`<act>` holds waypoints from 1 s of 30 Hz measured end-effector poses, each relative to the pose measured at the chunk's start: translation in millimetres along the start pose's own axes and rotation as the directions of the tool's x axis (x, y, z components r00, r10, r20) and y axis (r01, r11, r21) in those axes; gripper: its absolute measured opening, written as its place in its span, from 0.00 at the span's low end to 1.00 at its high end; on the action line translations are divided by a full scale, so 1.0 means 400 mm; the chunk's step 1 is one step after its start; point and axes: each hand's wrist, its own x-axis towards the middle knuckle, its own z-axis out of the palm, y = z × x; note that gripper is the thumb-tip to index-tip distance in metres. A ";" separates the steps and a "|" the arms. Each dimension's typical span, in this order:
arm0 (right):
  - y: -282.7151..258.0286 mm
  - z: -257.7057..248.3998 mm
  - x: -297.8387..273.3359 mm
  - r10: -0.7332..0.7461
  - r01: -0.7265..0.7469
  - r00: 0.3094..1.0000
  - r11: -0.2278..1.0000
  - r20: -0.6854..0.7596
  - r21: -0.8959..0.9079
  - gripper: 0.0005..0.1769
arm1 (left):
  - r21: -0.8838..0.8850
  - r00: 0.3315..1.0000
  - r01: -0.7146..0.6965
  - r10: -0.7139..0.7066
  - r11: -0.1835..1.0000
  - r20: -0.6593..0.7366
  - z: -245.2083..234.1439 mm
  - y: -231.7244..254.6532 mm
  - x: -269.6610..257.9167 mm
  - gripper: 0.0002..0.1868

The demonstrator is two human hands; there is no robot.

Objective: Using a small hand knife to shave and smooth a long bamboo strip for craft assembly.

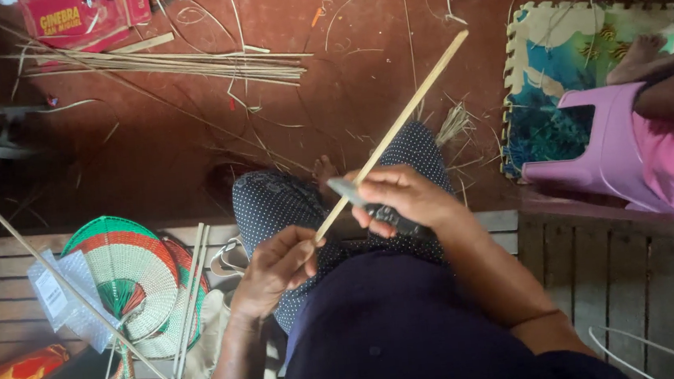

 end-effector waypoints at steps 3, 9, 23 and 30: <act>-0.012 -0.053 -0.011 0.010 -0.009 0.997 1.000 -0.082 0.005 0.24 | 0.034 0.999 0.032 -0.031 0.999 -0.008 -0.014 0.004 -0.017 0.11; -0.119 -0.086 -0.018 -0.010 0.004 0.998 0.996 -0.063 -0.087 0.19 | 0.122 0.999 0.044 -0.046 0.992 0.013 -0.066 0.017 -0.046 0.12; -0.072 -0.233 -0.050 -0.101 0.089 0.948 0.995 -0.300 -0.054 0.20 | 0.235 0.989 0.147 -0.150 0.961 -0.006 -0.137 0.023 -0.031 0.11; -0.023 -0.276 -0.055 -0.103 0.085 0.928 0.994 -0.357 -0.066 0.21 | 0.259 0.990 0.138 -0.135 0.956 -0.029 -0.129 0.044 -0.019 0.11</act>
